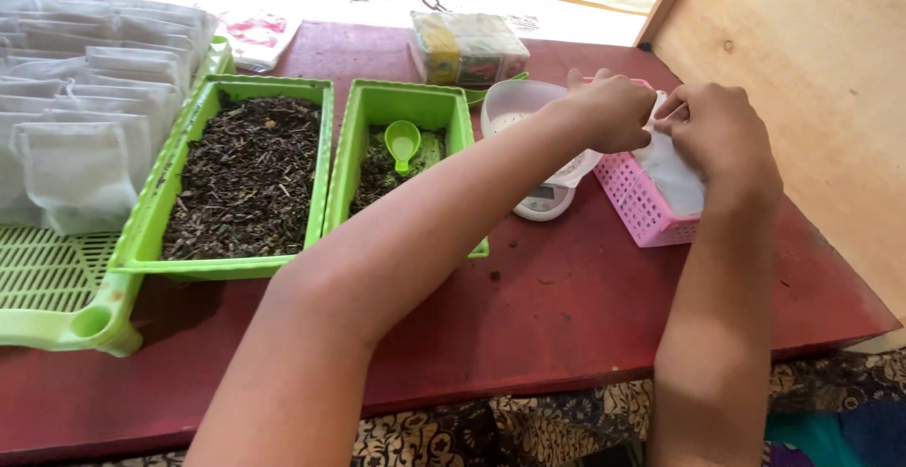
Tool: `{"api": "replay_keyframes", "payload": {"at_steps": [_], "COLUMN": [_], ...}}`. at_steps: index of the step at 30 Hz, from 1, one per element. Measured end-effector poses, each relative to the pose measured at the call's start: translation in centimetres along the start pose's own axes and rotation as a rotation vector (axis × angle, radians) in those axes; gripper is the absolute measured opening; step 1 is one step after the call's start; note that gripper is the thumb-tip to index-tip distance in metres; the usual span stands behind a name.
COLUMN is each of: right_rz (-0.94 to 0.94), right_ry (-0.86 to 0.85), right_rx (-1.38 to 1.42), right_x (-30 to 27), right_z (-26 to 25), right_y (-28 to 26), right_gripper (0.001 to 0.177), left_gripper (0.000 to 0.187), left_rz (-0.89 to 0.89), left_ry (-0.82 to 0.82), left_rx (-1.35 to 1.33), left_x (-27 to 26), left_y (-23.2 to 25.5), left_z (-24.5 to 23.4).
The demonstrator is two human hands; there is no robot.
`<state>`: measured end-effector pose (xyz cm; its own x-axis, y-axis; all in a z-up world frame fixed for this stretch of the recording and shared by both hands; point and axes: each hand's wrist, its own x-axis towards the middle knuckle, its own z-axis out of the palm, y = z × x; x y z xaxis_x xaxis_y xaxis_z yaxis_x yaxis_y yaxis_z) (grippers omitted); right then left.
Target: Filling small tea bags with tea leaves using a spoon and placing them in a basket
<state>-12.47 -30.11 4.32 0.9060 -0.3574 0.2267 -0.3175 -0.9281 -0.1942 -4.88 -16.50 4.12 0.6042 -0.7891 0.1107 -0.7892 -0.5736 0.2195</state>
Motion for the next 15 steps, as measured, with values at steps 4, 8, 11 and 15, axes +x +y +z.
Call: {"api": "replay_keyframes", "payload": {"at_steps": [4,8,11,15], "right_rz": [0.055,0.047,-0.023,-0.012], "right_ry": [0.017,0.033,0.057,0.023], "right_rx": [-0.004,-0.041,0.084,0.063], "right_x": [-0.9,-0.4,0.0,-2.2], "right_z": [-1.0,-0.6,-0.4,-2.0], "right_y": [-1.1,-0.1,0.6,-1.3], "right_gripper": [0.013,0.012,0.014,0.027], "left_gripper": [0.032,0.032,0.030,0.024], "left_rz": [-0.076,-0.124,-0.158,-0.135], "left_ry": [0.025,-0.010,-0.026,0.023], "left_rx": [-0.024,-0.011,-0.025,-0.033], "left_x": [0.7,0.4,0.0,0.0], "left_y": [0.7,1.1,1.5,1.8], "left_z": [0.5,0.4,-0.1,0.2]}}
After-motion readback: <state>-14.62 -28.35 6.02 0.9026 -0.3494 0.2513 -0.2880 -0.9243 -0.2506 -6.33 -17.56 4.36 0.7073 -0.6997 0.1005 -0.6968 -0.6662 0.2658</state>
